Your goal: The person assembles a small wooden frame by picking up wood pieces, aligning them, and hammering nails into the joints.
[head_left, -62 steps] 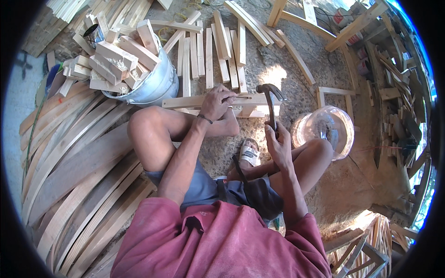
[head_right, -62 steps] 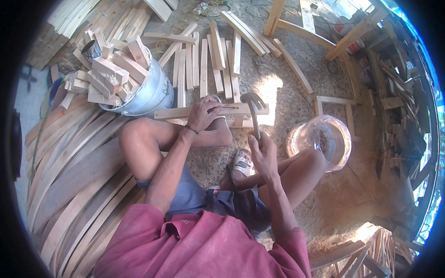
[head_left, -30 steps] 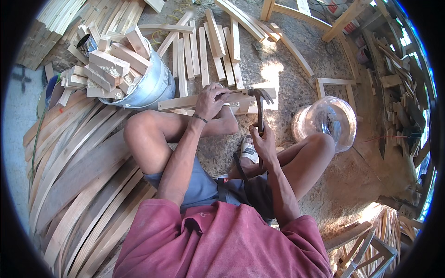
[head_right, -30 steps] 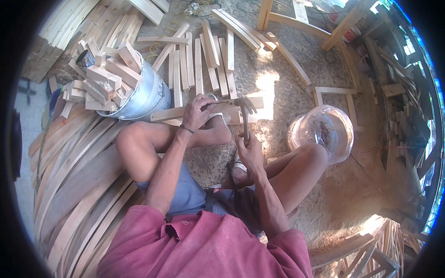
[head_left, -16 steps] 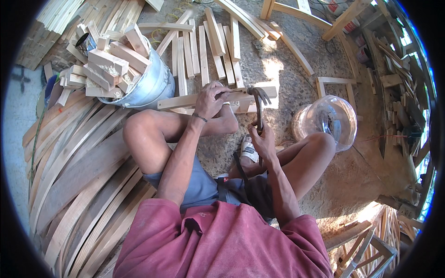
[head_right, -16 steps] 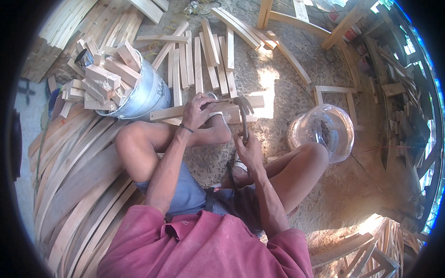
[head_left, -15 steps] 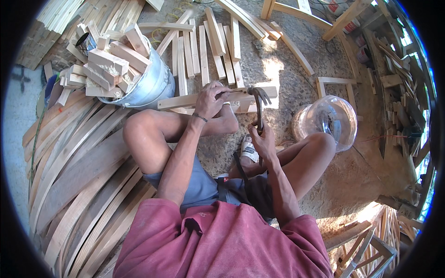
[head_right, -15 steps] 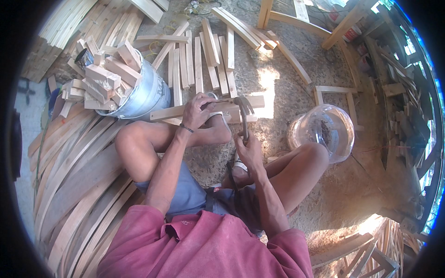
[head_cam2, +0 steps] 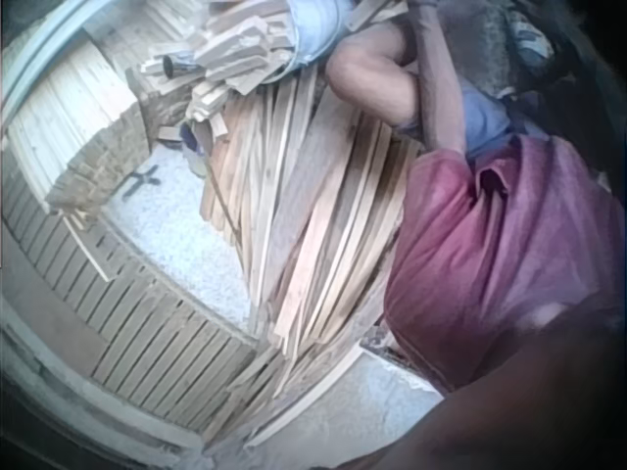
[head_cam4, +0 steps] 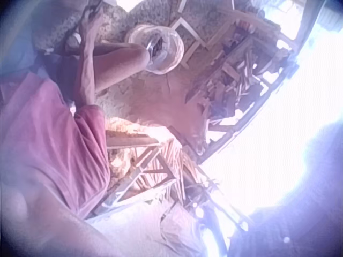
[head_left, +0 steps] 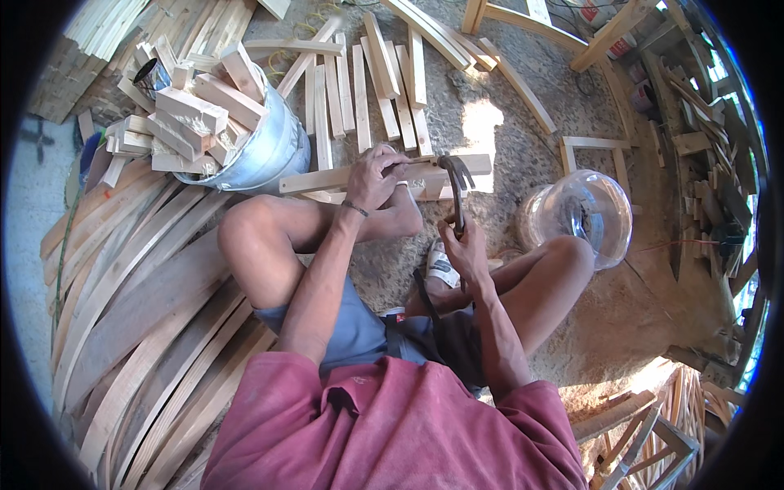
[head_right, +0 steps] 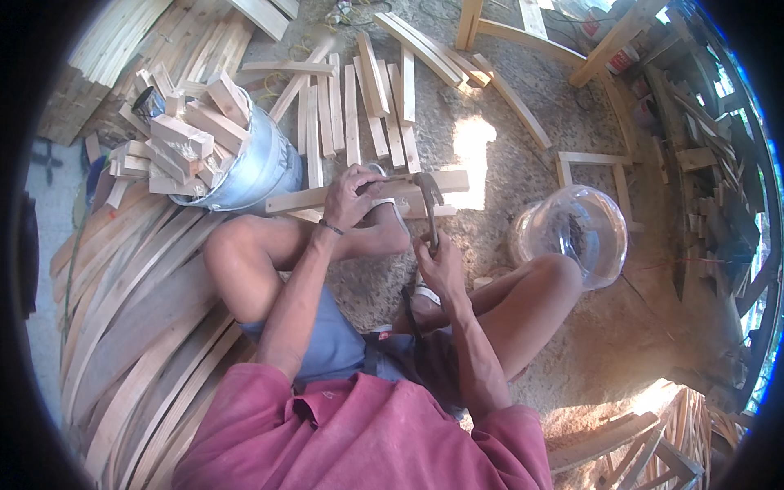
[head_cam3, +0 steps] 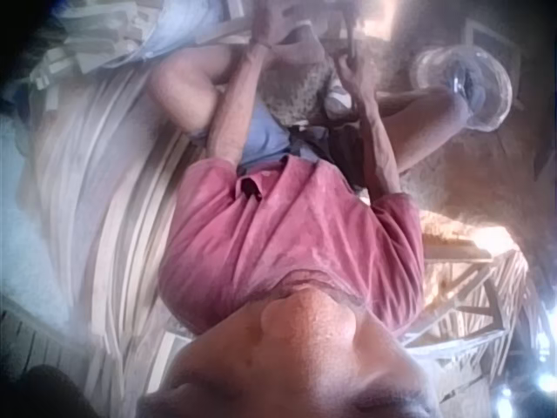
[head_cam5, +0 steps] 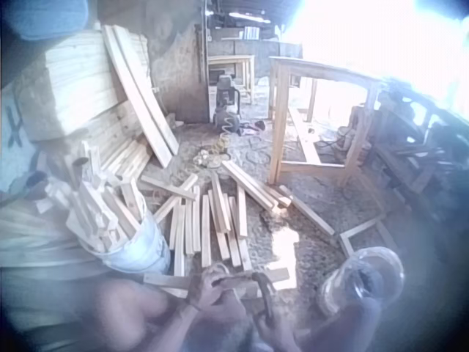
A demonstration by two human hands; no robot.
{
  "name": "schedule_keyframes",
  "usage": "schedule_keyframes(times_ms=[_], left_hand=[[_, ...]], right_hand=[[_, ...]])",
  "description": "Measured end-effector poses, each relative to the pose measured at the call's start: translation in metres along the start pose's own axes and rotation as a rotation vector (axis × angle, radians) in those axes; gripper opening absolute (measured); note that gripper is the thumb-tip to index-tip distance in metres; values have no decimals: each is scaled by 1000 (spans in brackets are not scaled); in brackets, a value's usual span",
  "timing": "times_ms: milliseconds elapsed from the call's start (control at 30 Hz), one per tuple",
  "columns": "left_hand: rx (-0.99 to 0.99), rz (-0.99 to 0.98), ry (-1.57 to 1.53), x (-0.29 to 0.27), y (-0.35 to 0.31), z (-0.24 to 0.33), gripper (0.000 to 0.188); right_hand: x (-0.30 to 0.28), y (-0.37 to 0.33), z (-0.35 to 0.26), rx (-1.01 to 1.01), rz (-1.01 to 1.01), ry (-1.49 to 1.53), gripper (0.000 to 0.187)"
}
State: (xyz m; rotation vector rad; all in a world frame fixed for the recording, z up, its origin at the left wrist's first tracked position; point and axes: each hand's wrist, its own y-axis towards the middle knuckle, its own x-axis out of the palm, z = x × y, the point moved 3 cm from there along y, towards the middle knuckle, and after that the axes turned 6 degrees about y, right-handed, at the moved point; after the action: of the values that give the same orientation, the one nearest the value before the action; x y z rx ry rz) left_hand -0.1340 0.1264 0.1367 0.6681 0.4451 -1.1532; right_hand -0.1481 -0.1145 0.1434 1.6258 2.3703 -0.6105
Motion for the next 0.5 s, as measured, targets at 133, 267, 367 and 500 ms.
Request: schedule_keyframes(times_ms=[133,267,367,500], left_hand=[[13,5,-10,0,0,0,22],[5,1,2,0,0,-1,21],[23,26,4,1,0,-1,20],[17,5,-21,-1,-2,-1,19]], right_hand=[[2,1,3,66,-36,40,20],[4,2,11,105,-68,102,19],[3,0,11,126,-28,266,22],[-11,-7,-6,93,57,210,24]])
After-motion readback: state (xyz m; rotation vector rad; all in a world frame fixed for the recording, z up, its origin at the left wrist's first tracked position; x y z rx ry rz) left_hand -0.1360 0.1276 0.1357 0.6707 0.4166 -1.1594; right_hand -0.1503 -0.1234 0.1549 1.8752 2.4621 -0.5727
